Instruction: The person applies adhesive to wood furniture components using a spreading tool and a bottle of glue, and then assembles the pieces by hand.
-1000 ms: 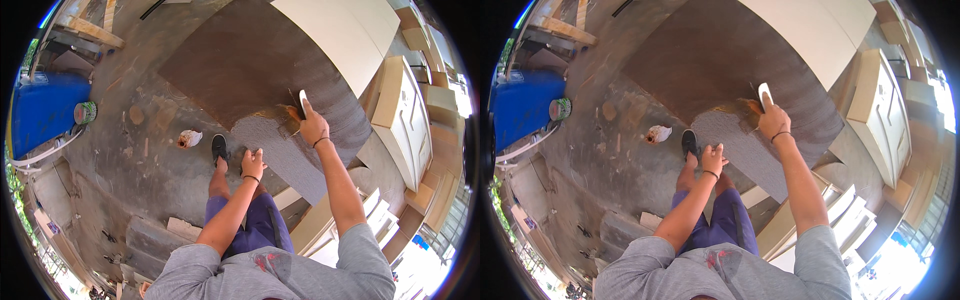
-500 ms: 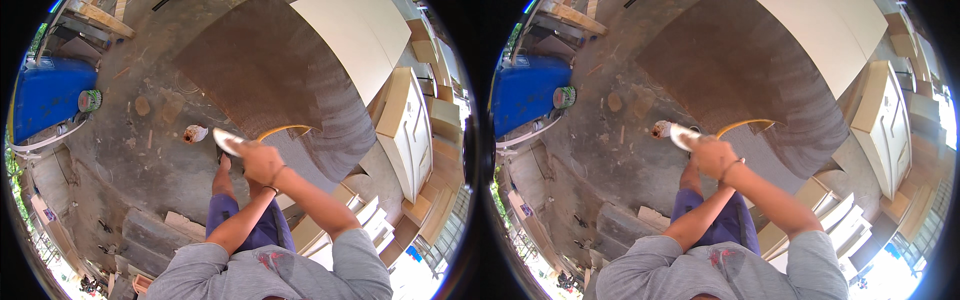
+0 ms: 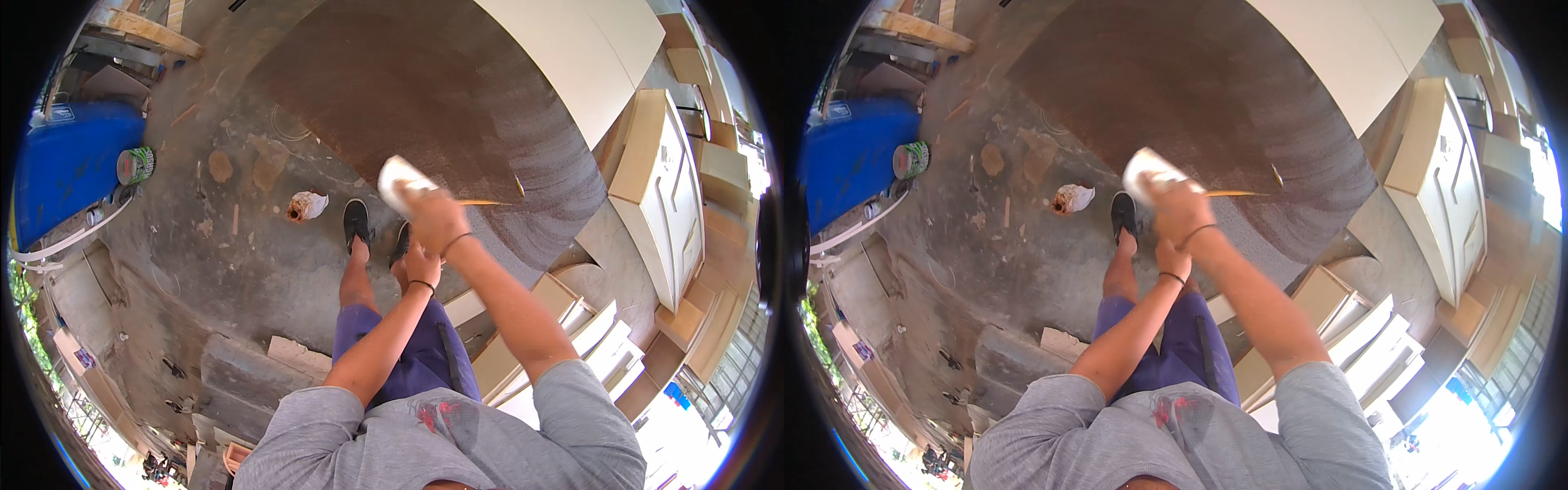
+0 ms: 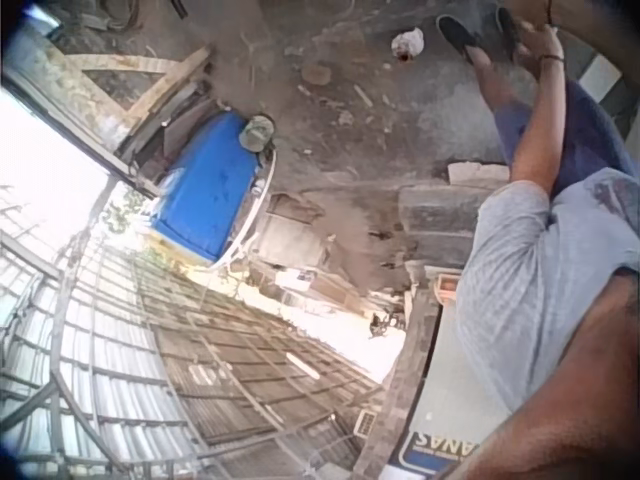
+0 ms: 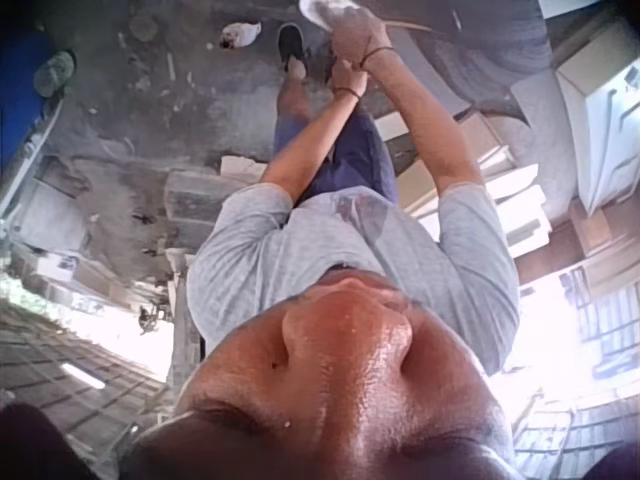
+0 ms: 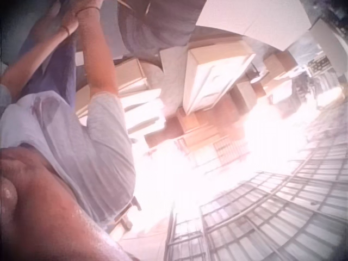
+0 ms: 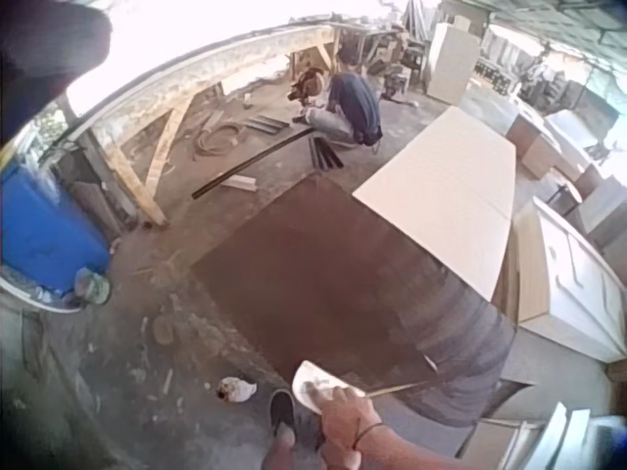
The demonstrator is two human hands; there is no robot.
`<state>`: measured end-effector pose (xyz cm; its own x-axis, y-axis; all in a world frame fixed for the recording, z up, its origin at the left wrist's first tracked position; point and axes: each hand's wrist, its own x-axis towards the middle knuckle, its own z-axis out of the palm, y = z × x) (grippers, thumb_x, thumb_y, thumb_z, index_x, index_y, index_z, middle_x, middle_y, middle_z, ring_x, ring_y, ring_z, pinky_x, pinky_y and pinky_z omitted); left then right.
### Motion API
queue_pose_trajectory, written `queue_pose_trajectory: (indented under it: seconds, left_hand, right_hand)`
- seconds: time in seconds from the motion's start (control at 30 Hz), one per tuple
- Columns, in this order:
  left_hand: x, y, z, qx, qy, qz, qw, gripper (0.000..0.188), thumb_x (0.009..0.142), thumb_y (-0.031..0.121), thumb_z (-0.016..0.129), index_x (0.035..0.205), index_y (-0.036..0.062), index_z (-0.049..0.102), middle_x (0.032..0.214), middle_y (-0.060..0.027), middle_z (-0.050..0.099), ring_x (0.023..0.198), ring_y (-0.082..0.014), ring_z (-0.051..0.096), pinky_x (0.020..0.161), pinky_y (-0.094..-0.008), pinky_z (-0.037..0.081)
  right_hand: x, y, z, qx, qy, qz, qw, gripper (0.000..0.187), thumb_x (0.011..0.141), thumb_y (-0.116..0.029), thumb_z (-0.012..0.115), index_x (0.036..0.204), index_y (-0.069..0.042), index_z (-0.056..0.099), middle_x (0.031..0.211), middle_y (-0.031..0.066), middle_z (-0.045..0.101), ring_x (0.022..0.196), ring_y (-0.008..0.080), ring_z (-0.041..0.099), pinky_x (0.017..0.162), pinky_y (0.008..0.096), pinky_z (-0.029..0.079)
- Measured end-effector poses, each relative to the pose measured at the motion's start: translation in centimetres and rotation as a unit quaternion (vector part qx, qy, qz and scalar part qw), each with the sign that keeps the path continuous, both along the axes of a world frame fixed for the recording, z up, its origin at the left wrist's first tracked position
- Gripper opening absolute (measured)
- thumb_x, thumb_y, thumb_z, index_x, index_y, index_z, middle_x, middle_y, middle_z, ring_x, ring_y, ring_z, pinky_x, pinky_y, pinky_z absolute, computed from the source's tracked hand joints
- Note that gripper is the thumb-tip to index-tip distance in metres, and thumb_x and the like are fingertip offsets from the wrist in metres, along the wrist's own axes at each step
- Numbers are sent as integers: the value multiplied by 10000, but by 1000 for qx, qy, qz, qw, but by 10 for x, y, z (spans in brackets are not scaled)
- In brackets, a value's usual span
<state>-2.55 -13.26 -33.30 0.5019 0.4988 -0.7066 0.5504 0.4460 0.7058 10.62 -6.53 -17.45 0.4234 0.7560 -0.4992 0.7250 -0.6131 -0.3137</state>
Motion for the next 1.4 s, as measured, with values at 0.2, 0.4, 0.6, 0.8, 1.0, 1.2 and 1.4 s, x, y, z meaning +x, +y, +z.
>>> queue_pose_trajectory:
  seconds: [0.2, 0.4, 0.6, 0.8, 1.0, 1.2, 1.4]
  left_hand:
    - [5, -45, 48, -26, 44, -212, 976, 337, 893, 359, 529, 959, 30, 500, 910, -89, 587, 778, -230, 601, 879, -358, 452]
    - [14, -54, 55, -266, -18, 128, 955, 213, 889, 182, 576, 797, 44, 442, 629, -15, 475, 543, -86, 497, 541, -293, 518]
    - [16, -40, 53, -243, -45, 138, 959, 201, 864, 164, 603, 833, 33, 454, 711, -41, 491, 605, -108, 521, 636, -364, 565]
    - [11, -25, 45, -205, -21, 144, 968, 234, 856, 184, 616, 846, -4, 477, 715, -67, 534, 609, -149, 564, 599, -348, 552]
    - [5, -69, 35, -148, -19, 14, 989, 285, 856, 244, 606, 754, 6, 489, 643, -71, 570, 544, -147, 585, 493, -289, 485]
    - [2, -78, 16, -2, -8, -53, 999, 286, 860, 269, 596, 798, -5, 538, 647, -88, 585, 569, -158, 587, 529, -322, 489]
    - [14, -61, 50, 37, -19, -67, 997, 231, 878, 238, 580, 818, 19, 534, 716, -62, 581, 549, -126, 535, 529, -299, 490]
  right_hand:
    - [-43, -5, 19, -7, 197, 84, 977, 618, 749, -96, 520, 1345, -206, 395, 1088, 147, 585, 1011, 321, 559, 837, 406, 480]
    - [39, -94, 37, 118, -46, -93, 988, 596, 737, -27, 482, 1311, -179, 437, 1133, 122, 556, 1064, 322, 520, 810, 401, 495]
    - [-20, -129, -11, -60, -103, -18, 993, 637, 717, -51, 550, 1322, -181, 401, 1252, 166, 431, 1158, 347, 442, 814, 408, 501]
    - [64, -137, 0, 132, -131, -165, 969, 578, 752, -33, 452, 1322, -88, 374, 1013, 180, 573, 925, 354, 575, 779, 428, 490]
    - [65, -101, -14, -36, -100, -190, 976, 586, 765, -80, 459, 1341, -101, 349, 967, 212, 586, 857, 377, 592, 762, 456, 484]
    - [-26, -13, -13, 16, -14, 53, 998, 601, 794, -115, 486, 1368, -172, 320, 1048, 190, 568, 966, 352, 563, 768, 441, 493]
    - [-21, -30, 43, 24, 132, 49, 990, 568, 791, -107, 495, 1343, -154, 370, 1142, 165, 566, 1056, 319, 546, 803, 416, 487]
